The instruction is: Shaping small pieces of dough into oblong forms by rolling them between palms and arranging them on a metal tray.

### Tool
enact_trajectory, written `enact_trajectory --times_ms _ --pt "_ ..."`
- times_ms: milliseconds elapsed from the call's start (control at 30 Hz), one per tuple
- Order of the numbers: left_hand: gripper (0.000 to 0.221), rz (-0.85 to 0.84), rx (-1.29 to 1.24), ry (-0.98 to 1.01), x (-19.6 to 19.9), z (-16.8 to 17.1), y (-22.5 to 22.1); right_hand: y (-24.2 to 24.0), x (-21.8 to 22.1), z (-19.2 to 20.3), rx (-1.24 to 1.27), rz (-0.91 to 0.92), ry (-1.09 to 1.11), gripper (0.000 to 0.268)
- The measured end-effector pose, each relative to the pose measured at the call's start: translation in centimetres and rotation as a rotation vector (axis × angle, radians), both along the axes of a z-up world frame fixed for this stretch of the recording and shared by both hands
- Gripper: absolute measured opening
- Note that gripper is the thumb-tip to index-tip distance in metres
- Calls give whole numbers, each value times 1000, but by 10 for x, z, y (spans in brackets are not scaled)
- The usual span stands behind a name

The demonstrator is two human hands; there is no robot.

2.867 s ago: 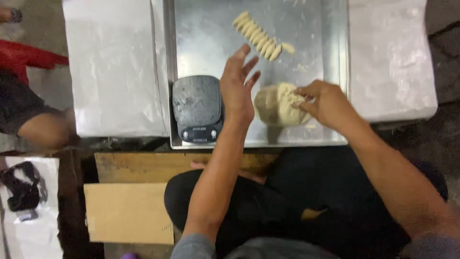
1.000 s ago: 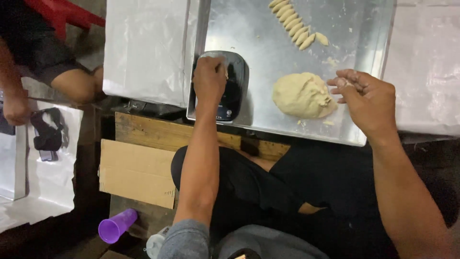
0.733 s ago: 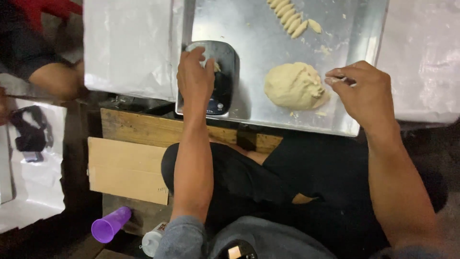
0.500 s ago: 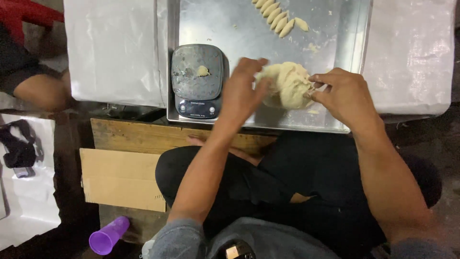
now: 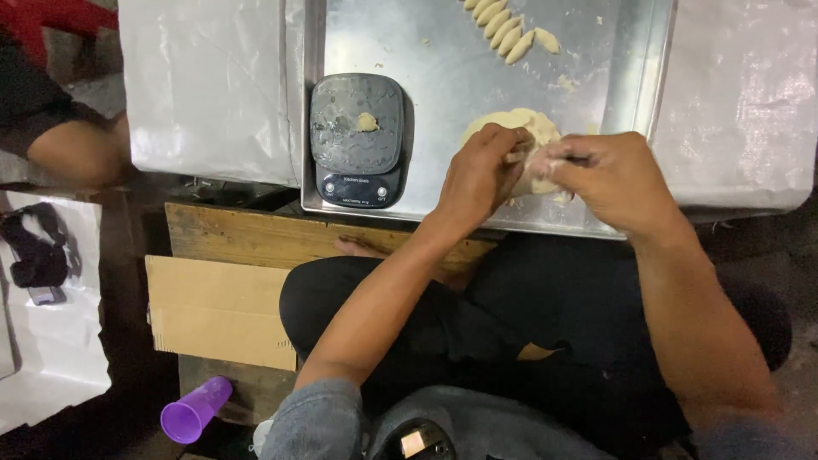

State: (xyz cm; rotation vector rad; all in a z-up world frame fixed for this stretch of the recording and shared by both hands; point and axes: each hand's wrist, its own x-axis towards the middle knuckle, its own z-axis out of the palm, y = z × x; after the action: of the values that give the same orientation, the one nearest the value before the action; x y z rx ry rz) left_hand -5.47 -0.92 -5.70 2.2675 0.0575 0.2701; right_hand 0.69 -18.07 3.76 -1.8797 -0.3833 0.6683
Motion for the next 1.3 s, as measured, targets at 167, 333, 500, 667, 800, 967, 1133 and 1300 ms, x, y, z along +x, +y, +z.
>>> enact_trajectory --times_ms 167,333,500,667,800,967,1133,1300 --pt "46 49 -596 69 -5 31 7 -3 3 -34 60 -96 -175 9" --pt "29 40 -597 -88 -2 34 10 8 -2 -57 178 -269 194 10" --pt "23 -26 -591 -128 0 31 22 19 -7 -45 188 -361 308 21" --pt "14 136 -262 -217 -4 24 91 20 -4 -32 234 -288 109 27" --pt "31 411 198 -64 -15 7 140 17 1 -19 11 -221 144 26" --pt "8 616 472 170 -9 -58 151 18 -2 -34 200 -243 56 16" --pt "20 569 370 205 -13 -39 144 19 -4 -28 160 -213 26 16" --pt "9 586 321 153 -14 -32 143 24 -4 -31 132 -180 3 21"
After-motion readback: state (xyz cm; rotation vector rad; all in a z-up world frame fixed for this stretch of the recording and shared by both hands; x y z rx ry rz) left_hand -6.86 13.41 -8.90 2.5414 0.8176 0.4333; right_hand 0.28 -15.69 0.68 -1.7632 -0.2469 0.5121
